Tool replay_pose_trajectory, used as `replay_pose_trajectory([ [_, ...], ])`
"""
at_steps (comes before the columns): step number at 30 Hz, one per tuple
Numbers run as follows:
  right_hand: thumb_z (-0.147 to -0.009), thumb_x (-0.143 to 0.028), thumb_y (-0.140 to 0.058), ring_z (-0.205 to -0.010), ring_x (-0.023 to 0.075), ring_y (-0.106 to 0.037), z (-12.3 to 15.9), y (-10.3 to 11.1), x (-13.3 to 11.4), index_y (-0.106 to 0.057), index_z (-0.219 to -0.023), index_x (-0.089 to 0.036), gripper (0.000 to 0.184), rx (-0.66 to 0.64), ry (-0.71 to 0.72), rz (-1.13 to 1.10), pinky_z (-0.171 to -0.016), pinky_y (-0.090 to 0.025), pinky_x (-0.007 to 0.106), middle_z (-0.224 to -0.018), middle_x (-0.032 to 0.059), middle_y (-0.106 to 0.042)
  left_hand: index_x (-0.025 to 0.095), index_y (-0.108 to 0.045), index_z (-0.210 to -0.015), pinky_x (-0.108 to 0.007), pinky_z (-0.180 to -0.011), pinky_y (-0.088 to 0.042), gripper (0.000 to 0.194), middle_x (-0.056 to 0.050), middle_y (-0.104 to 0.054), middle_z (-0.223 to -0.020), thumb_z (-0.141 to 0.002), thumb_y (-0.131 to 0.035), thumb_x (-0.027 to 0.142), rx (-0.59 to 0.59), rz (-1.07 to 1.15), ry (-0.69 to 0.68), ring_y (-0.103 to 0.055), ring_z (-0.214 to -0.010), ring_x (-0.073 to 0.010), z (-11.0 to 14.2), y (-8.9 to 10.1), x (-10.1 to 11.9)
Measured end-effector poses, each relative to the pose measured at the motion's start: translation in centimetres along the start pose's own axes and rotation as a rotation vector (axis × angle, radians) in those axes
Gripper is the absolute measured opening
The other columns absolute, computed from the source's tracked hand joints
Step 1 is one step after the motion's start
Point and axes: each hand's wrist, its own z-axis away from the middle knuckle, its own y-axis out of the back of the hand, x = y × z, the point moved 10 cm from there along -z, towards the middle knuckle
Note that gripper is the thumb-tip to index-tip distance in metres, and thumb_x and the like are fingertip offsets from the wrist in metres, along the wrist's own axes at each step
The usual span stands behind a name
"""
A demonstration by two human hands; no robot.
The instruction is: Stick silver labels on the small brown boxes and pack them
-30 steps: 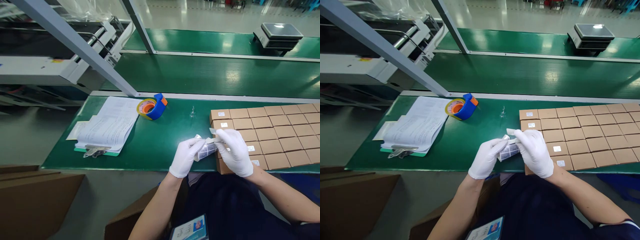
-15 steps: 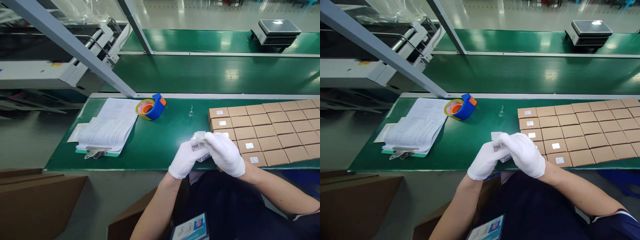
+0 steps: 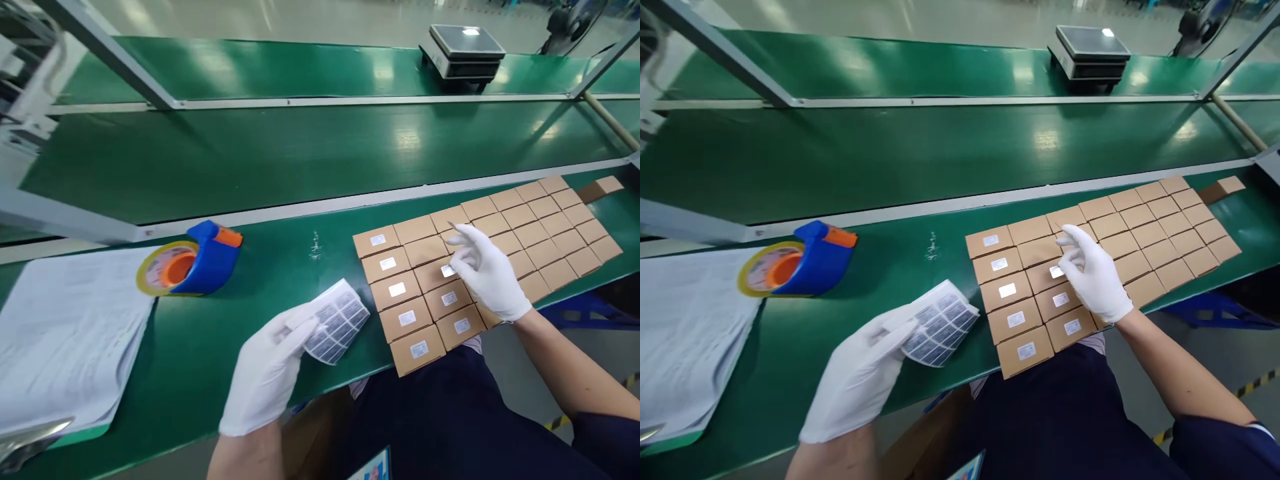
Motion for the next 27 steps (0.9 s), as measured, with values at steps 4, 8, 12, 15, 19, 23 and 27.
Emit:
replay_pose_trajectory([
  [4, -0.089, -0.016, -0.059, -0.081, 0.0166, -0.073, -0.1, -1.1, 0.7, -0.054, -0.142, -0.020, 0.054, -0.050, -0.011, 0.051, -0.081, -0.066, 0.039, -0.124, 0.0120, -0.072, 0.015, -0.078, -0.101, -0.043, -0.088, -0.064, 0.053, -0.014, -0.078, -0.115, -0.057, -0.096, 0.038, 0.107, 0.013, 0.079, -0.071, -0.111, -0.0370, -0.6, 0.9, 0.2],
  [8, -0.089, -0.013, -0.056, -0.078, 0.0148, -0.073, -0.1, -2.4, 1.0, -0.054, -0.141, -0.023, 0.053, -0.097, -0.012, 0.066, -0.080, -0.065, 0.037, -0.123, 0.0089, -0.073, 0.014, -0.077, -0.092, -0.040, -0.078, -0.065, 0.043, -0.011, -0.079, -0.104, -0.054, -0.092, 0.029, 0.170, -0.080, 0.109, -0.071, -0.103, -0.0364, -0.7, 0.8, 1.2],
  [12, -0.089, -0.011, -0.054, -0.079, 0.0157, -0.073, 0.0, -2.4, 1.3, -0.053, -0.142, -0.025, 0.055, -0.103, -0.001, 0.100, -0.081, -0.065, 0.037, -0.121, 0.0067, -0.074, 0.015, -0.075, -0.083, -0.036, -0.066, -0.062, 0.041, -0.009, -0.077, -0.088, -0.046, -0.090, 0.029, 0.209, -0.074, 0.099, -0.071, -0.090, -0.0329, -0.8, 0.6, 1.9],
  [15, -0.089, -0.010, -0.054, -0.080, 0.0176, -0.073, 0.1, -2.4, 1.0, -0.053, -0.142, -0.025, 0.055, -0.101, 0.030, 0.156, -0.082, -0.064, 0.039, -0.116, 0.0058, -0.075, 0.017, -0.075, -0.080, -0.035, -0.066, -0.062, 0.039, -0.007, -0.076, -0.086, -0.046, -0.090, 0.028, 0.208, -0.104, 0.085, -0.070, -0.089, -0.0318, -0.9, 0.6, 2.0],
  [19, -0.091, -0.008, -0.047, -0.081, 0.0204, -0.071, 0.4, -3.4, 0.0, -0.051, -0.144, -0.024, 0.056, -0.116, 0.087, 0.266, -0.082, -0.062, 0.041, -0.098, 0.0037, -0.075, 0.018, -0.074, -0.080, -0.037, -0.069, -0.063, 0.037, -0.007, -0.077, -0.088, -0.049, -0.089, 0.030, 0.184, -0.124, 0.088, -0.071, -0.091, -0.0321, -1.1, 0.5, 1.9],
  [23, -0.090, -0.008, -0.050, -0.098, 0.0253, -0.070, 0.5, -3.9, -0.8, -0.045, -0.152, -0.026, 0.064, -0.122, 0.160, 0.406, -0.087, -0.060, 0.045, -0.120, 0.0087, -0.072, 0.020, -0.074, -0.077, -0.042, -0.071, -0.064, 0.033, -0.007, -0.077, -0.086, -0.050, -0.086, 0.033, 0.217, -0.185, 0.059, -0.072, -0.094, -0.0356, -1.0, 0.7, 2.4],
  [27, -0.087, -0.014, -0.062, -0.112, 0.0352, -0.063, -0.6, -1.0, -1.1, -0.050, -0.148, -0.023, 0.062, 0.026, 0.241, 0.600, -0.101, -0.050, 0.060, -0.118, 0.0125, -0.070, 0.022, -0.073, -0.073, -0.047, -0.077, -0.066, 0.029, -0.007, -0.079, -0.088, -0.051, -0.084, 0.037, 0.217, -0.254, 0.024, -0.073, -0.096, -0.0386, -1.3, 1.1, 2.8],
])
